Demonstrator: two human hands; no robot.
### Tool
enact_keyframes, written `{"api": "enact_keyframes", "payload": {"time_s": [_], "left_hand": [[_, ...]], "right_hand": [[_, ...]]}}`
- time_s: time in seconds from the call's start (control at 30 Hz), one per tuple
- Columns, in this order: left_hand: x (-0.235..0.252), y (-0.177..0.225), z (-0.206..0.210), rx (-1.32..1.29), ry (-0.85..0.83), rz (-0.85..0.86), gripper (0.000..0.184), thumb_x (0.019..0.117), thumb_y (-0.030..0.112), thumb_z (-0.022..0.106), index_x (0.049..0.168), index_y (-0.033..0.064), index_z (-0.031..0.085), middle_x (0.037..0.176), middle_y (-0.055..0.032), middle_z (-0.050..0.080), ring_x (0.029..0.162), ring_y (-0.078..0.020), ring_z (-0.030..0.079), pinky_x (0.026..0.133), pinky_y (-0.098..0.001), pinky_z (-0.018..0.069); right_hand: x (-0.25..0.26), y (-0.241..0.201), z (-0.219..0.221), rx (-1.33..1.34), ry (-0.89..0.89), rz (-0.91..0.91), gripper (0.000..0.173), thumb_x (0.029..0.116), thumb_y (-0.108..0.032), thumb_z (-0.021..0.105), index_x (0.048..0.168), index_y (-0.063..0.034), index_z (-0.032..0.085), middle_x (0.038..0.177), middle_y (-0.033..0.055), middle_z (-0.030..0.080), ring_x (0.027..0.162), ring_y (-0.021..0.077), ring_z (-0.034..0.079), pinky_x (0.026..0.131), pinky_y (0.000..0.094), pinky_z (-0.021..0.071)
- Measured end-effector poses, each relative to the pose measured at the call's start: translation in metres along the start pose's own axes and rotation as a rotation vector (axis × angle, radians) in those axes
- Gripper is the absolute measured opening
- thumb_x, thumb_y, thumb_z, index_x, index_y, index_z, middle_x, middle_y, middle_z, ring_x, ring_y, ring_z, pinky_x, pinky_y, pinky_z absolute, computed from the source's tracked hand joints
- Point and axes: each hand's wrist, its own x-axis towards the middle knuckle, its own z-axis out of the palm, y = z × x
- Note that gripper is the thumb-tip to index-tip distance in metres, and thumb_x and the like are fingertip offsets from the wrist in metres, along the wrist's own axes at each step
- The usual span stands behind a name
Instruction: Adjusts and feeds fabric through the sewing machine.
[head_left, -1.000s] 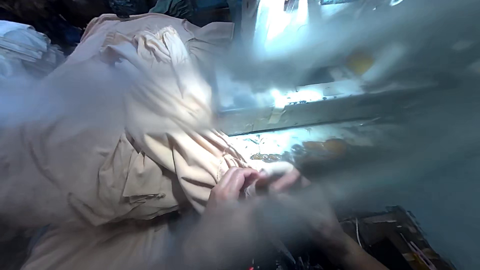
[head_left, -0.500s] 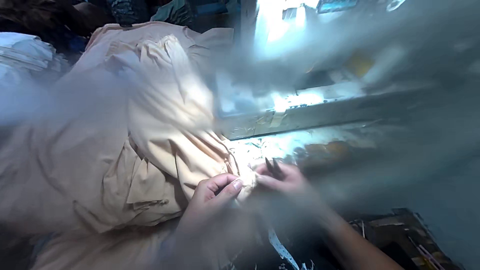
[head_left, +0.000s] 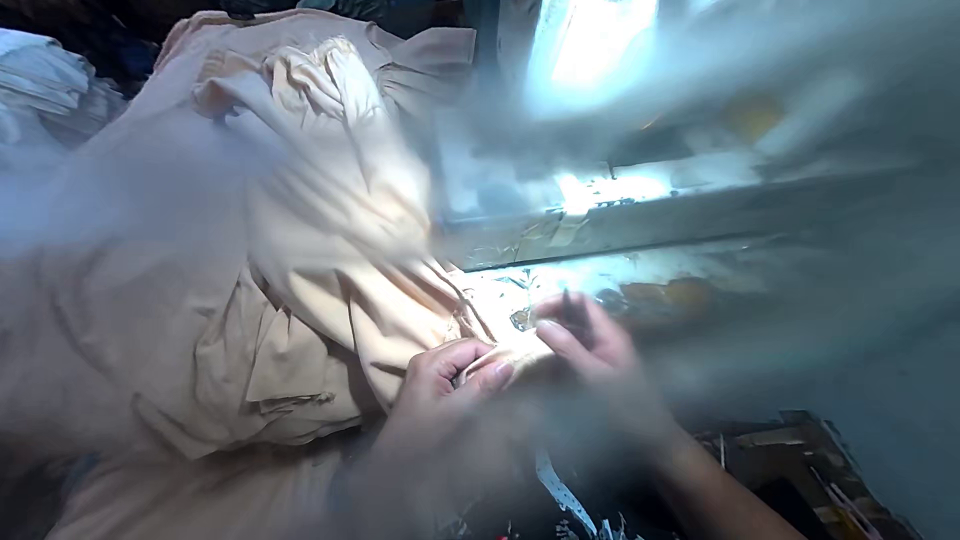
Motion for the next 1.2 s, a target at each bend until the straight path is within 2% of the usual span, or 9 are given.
{"api": "enact_keyframes", "payload": {"time_s": [0.03,0.1,0.27,0.4,0.83,0.97,1.07,1.13,1.2], "left_hand": [[0.0,0.0,0.001,-0.009,0.022,-0.013,0.013,0.0967,0.013,0.065,0.087,0.0078,0.072,0.076,0.0098,0.065,0.068,0.0075,0.057,0.065,-0.0113,0.048],[0.001,0.0,0.001,-0.024,0.047,-0.028,0.016,0.0981,0.012,0.062,0.085,0.0095,0.071,0.073,0.0117,0.062,0.065,0.0077,0.054,0.061,-0.0107,0.0458],[0.001,0.001,0.002,-0.09,0.06,-0.025,0.014,0.0989,0.009,0.06,0.096,0.0063,0.073,0.078,0.0093,0.067,0.07,0.0052,0.061,0.066,-0.0125,0.0508],[0.002,0.006,0.005,-0.089,0.062,-0.03,0.014,0.099,0.008,0.059,0.094,0.007,0.073,0.077,0.0094,0.067,0.069,0.0052,0.06,0.066,-0.0123,0.0501],[0.001,0.009,0.004,-0.069,0.031,-0.03,0.015,0.0994,0.009,0.059,0.093,0.0077,0.072,0.076,0.0095,0.066,0.068,0.0049,0.06,0.065,-0.0129,0.0504],[0.0,0.007,0.0,-0.026,-0.053,0.035,0.016,0.0992,0.009,0.057,0.091,0.0061,0.071,0.079,0.0087,0.065,0.073,0.0068,0.058,0.068,-0.0113,0.0489],[0.001,0.0,-0.001,0.118,-0.028,0.029,0.019,0.099,0.014,0.059,0.088,0.0061,0.073,0.078,0.0077,0.065,0.071,0.0084,0.056,0.067,-0.0107,0.0462],[0.0,-0.008,0.0,0.105,0.017,-0.025,0.018,0.0992,0.018,0.061,0.088,0.0092,0.072,0.074,0.0109,0.061,0.067,0.0089,0.054,0.063,-0.0105,0.0441],[0.0,-0.005,0.0,0.003,0.04,-0.051,0.012,0.0969,0.017,0.066,0.09,0.0094,0.073,0.075,0.0107,0.065,0.068,0.0071,0.059,0.065,-0.0114,0.0488]], "right_hand": [[-0.004,0.003,-0.001,-0.16,0.034,-0.13,0.027,0.1039,-0.022,0.054,0.119,-0.0013,0.062,0.096,-0.0008,0.066,0.075,-0.0044,0.058,0.067,0.0126,0.0492],[-0.014,-0.003,-0.006,-0.247,0.025,-0.292,0.033,0.1094,-0.025,0.045,0.119,0.0017,0.062,0.096,0.0049,0.067,0.075,-0.0025,0.058,0.068,0.0134,0.0491],[-0.031,-0.013,-0.008,-0.067,-0.313,-0.165,0.032,0.1096,-0.02,0.043,0.117,0.002,0.065,0.083,0.0027,0.066,0.064,-0.0028,0.055,0.058,0.0122,0.0479],[-0.031,-0.01,-0.001,-0.109,-0.265,-0.144,0.029,0.1082,-0.018,0.046,0.106,0.0014,0.067,0.075,-0.0001,0.063,0.057,-0.0044,0.053,0.054,0.0103,0.0467],[-0.033,-0.01,0.003,-0.095,-0.251,-0.124,0.026,0.1072,-0.017,0.047,0.106,0.0001,0.067,0.075,-0.0016,0.062,0.057,-0.0053,0.052,0.053,0.0099,0.0457],[-0.032,-0.006,0.003,0.03,-0.261,-0.344,0.028,0.107,-0.017,0.049,0.101,0.0039,0.066,0.079,0.0051,0.066,0.066,-0.0018,0.059,0.062,0.012,0.0504],[-0.034,-0.017,-0.007,0.221,-0.389,-0.555,0.034,0.1098,-0.029,0.046,0.093,-0.0055,0.064,0.077,0.0039,0.063,0.072,0.0048,0.062,0.068,0.0175,0.0521],[-0.031,-0.023,-0.012,0.247,-0.398,-0.567,0.03,0.1086,-0.029,0.049,0.094,-0.0072,0.064,0.079,0.003,0.063,0.074,0.0056,0.063,0.069,0.0183,0.0521],[-0.027,-0.015,-0.009,0.104,-0.243,-0.502,0.018,0.1047,-0.026,0.059,0.103,-0.0082,0.062,0.084,-0.0009,0.064,0.073,-0.003,0.06,0.066,0.0104,0.0504]]}}
